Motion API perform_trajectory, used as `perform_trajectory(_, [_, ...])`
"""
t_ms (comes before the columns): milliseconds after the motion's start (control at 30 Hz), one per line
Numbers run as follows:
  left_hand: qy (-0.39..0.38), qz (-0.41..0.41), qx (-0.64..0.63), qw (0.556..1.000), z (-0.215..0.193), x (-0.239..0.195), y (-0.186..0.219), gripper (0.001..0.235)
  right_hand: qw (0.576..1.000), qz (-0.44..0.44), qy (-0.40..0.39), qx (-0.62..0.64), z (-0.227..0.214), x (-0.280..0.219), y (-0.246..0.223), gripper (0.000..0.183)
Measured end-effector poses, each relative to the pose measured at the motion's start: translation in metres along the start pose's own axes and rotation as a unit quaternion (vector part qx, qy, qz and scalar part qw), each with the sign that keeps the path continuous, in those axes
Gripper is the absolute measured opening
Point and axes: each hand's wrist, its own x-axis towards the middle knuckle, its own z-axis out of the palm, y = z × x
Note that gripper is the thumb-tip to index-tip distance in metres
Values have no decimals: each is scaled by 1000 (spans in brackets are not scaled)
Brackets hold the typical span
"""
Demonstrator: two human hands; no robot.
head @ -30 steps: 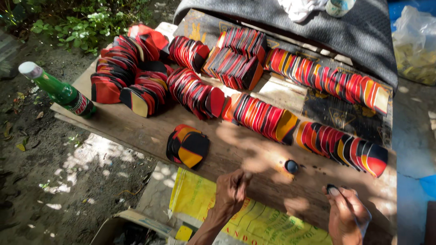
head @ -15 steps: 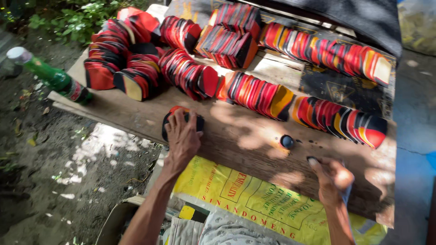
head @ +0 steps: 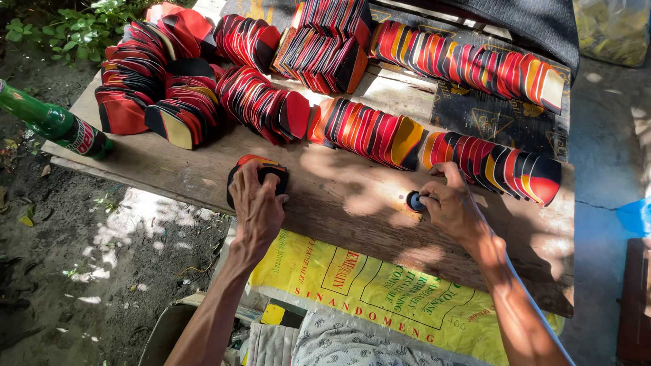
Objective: The person applies glue to the edges of small, colorful shoe parts using a small brush. They pick up each part from a stack, apply the adhesive to the perimeter, and place the treated part onto a separate pile on the wooden table.
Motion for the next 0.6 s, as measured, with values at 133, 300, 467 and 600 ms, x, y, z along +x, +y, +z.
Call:
perform_trajectory(133, [-16, -6, -12, 1000, 0, 0, -1, 25, 999, 31, -17, 5, 1, 2, -4, 13])
perform_trajectory(300, [-4, 10, -59, 998, 5, 3, -10, 18, 999, 0, -16, -40, 4, 5, -10, 11])
perform_trajectory(467, [53, 10, -229, 972, -7, 1, 14, 33, 1000, 6, -13, -20, 6, 3, -6, 10])
perform_trajectory(600, [-65, -126, -499, 855, 15, -1, 46, 31, 998, 60, -32, 6, 4, 4, -2, 13])
